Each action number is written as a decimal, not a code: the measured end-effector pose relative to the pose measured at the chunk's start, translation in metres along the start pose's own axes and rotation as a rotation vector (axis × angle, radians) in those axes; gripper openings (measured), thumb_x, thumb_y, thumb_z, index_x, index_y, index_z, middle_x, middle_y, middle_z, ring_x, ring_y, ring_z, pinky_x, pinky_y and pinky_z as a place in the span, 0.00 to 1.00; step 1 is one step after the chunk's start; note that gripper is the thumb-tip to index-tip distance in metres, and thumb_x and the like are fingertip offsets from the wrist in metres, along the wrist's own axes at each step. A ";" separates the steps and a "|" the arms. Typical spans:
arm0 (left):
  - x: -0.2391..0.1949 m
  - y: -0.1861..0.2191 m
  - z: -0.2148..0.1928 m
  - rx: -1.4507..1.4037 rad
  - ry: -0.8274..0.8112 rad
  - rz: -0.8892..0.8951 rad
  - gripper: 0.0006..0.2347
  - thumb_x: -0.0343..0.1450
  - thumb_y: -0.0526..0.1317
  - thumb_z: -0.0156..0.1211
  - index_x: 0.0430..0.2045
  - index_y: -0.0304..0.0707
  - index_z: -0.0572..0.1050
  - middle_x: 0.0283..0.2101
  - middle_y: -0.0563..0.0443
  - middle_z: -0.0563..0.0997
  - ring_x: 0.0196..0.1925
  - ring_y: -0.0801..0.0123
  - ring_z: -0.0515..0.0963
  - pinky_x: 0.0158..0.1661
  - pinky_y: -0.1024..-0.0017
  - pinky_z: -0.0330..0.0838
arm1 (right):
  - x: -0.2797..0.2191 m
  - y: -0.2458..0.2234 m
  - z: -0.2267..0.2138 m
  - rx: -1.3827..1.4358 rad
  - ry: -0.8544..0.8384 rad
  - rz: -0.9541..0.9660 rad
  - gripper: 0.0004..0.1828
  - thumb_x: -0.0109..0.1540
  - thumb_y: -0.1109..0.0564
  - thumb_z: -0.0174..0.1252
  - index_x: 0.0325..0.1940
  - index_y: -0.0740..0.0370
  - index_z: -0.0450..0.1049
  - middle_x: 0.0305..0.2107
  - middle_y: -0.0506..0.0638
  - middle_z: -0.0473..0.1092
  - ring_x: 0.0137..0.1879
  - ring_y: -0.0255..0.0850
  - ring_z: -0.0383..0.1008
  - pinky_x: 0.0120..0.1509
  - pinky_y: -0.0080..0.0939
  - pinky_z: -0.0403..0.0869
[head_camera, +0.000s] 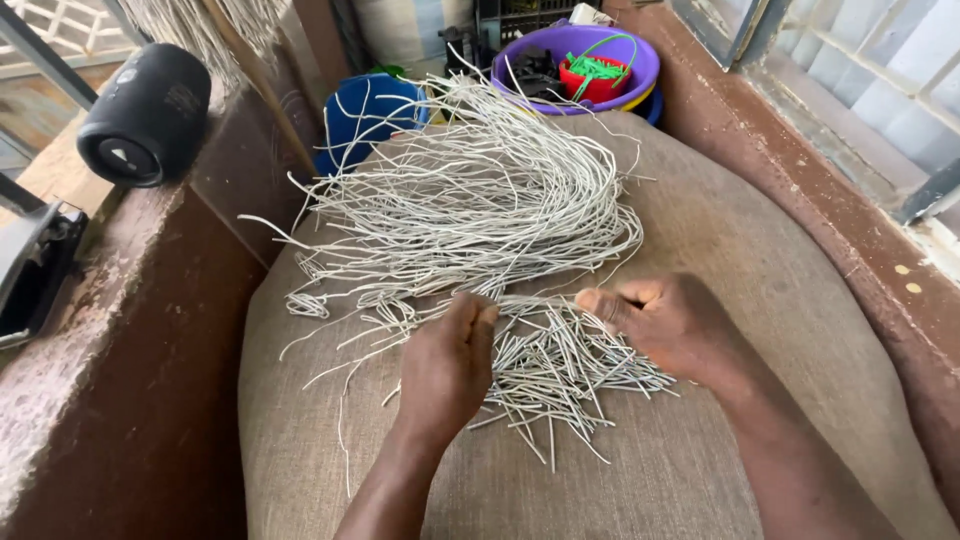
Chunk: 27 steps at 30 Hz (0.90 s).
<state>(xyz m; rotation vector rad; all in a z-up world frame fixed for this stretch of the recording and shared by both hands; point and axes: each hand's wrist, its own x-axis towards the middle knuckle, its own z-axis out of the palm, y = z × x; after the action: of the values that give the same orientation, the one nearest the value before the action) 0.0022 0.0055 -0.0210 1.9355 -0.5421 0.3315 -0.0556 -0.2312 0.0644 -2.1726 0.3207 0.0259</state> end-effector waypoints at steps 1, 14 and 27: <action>-0.003 -0.006 0.006 0.138 -0.025 -0.012 0.07 0.78 0.45 0.56 0.34 0.49 0.80 0.14 0.43 0.74 0.19 0.45 0.77 0.24 0.55 0.68 | 0.004 0.005 -0.001 -0.051 0.040 0.001 0.33 0.66 0.34 0.63 0.25 0.65 0.87 0.18 0.60 0.78 0.31 0.48 0.75 0.44 0.46 0.73; -0.002 0.011 0.008 0.314 0.048 0.350 0.07 0.76 0.47 0.62 0.37 0.49 0.81 0.30 0.54 0.77 0.37 0.57 0.81 0.41 0.64 0.73 | 0.014 0.030 -0.002 -0.289 -0.040 -0.126 0.21 0.66 0.47 0.61 0.23 0.60 0.81 0.16 0.56 0.74 0.28 0.42 0.71 0.38 0.46 0.73; -0.005 0.016 0.009 0.337 -0.337 0.248 0.19 0.83 0.50 0.33 0.35 0.41 0.73 0.25 0.51 0.75 0.23 0.62 0.71 0.32 0.59 0.70 | -0.009 -0.004 0.009 -0.619 -0.009 -0.060 0.29 0.63 0.25 0.56 0.24 0.47 0.75 0.22 0.38 0.74 0.33 0.35 0.71 0.41 0.40 0.66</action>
<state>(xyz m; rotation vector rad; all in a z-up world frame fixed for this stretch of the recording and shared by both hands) -0.0103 -0.0070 -0.0139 2.2713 -1.0049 0.2658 -0.0621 -0.2199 0.0631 -2.7928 0.2631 0.1144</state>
